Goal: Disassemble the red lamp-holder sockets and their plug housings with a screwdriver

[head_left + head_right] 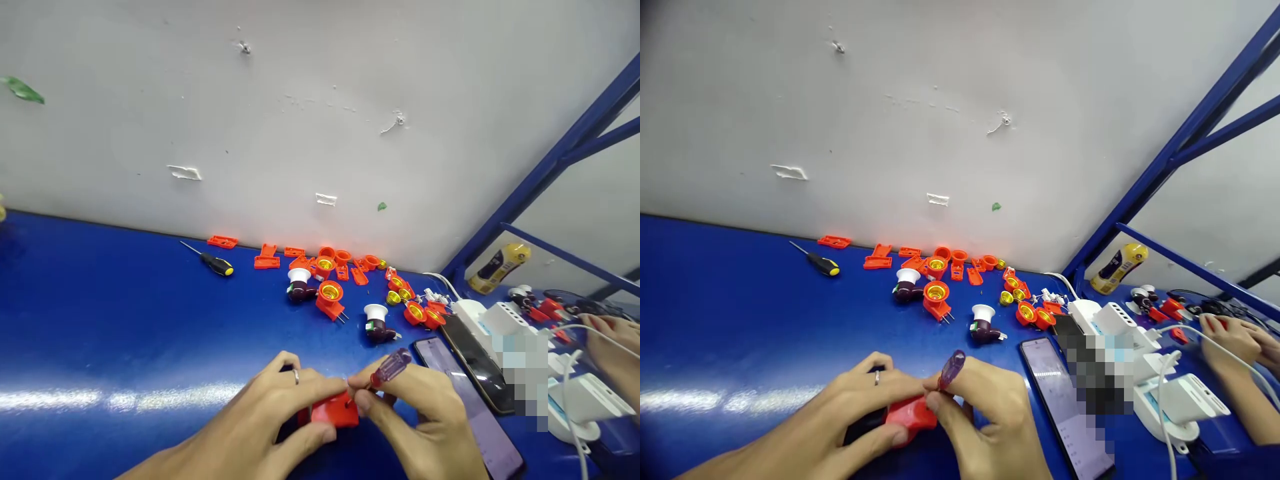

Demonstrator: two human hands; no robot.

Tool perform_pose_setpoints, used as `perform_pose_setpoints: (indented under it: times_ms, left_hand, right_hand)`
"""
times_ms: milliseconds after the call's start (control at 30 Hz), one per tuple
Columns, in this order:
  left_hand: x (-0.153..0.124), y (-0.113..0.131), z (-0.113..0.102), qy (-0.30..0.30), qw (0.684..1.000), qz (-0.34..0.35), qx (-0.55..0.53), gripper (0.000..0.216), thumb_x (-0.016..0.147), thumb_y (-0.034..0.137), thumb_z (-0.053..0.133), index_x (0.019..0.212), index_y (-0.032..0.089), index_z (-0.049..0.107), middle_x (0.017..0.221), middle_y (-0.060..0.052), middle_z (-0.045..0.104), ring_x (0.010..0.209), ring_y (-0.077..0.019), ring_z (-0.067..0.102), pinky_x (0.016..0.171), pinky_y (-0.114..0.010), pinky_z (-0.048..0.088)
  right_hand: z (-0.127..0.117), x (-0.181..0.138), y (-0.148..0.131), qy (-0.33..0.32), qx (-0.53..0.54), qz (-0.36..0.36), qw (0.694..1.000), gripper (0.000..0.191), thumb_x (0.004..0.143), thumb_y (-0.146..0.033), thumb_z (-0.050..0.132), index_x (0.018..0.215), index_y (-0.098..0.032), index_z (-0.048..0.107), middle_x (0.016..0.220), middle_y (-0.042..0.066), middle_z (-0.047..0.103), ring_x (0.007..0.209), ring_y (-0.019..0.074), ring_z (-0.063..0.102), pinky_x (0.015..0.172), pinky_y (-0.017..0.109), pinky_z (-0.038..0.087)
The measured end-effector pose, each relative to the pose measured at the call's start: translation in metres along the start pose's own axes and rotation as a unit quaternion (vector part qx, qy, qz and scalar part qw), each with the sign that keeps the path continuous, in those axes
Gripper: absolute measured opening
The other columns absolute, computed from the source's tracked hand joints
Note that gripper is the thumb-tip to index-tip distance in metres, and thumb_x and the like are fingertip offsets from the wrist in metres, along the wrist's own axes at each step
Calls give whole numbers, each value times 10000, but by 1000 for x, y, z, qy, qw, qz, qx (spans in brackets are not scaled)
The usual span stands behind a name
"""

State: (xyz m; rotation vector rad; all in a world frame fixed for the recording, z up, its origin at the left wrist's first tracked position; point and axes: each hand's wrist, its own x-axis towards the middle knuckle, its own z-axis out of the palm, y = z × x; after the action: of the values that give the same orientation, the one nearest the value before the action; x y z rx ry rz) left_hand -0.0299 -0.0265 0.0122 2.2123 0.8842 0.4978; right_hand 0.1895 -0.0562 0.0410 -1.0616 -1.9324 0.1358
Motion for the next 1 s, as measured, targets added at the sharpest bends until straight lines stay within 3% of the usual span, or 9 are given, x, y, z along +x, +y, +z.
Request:
perform_pose_setpoints:
  times_ms: [167,433,567,733,867,1000]
  left_hand:
    - [-2,-2,1,3,1000,-14,9,413,998,405,562,1411,418,555,1165,7,717,1094,-232,616,986,-353,508]
    - [1,-12,6,58,995,48,60,407,980,372,590,1385,416,572,1153,37,741,1015,-209,668,898,-289,555]
    - [1,-14,9,82,994,47,53,408,969,338,601,1373,400,586,1156,27,737,1030,-201,655,921,-270,543]
    - [-1,-15,10,69,996,42,40,386,988,341,577,1371,389,586,1123,20,730,1017,-186,636,899,-245,543]
    - [-2,-16,9,80,993,44,69,393,970,352,598,1360,393,593,1128,27,735,1051,-199,645,932,-262,539]
    - [-3,-14,9,74,995,34,61,365,960,344,610,1322,387,621,1130,28,741,1061,-204,649,921,-262,542]
  right_hand:
    - [4,2,1,7,20,-6,1000,128,886,-176,685,762,-209,681,616,-58,669,481,77,590,486,178,446]
    - [14,0,-5,65,-63,11,996,269,861,-197,659,637,-206,511,533,-78,513,445,60,481,473,191,369]
    - [23,-3,-5,85,-58,26,994,248,862,-179,628,648,-201,504,542,-68,503,444,61,485,469,197,373]
    - [32,-4,-5,108,-53,36,992,266,867,-177,621,638,-200,489,524,-73,473,420,51,445,434,190,345]
    - [32,-4,-2,91,-21,49,994,266,877,-192,636,659,-204,484,537,-79,482,410,41,447,413,164,348]
    - [30,-9,2,52,24,73,996,167,883,-187,641,732,-197,571,599,-53,594,447,61,543,431,152,417]
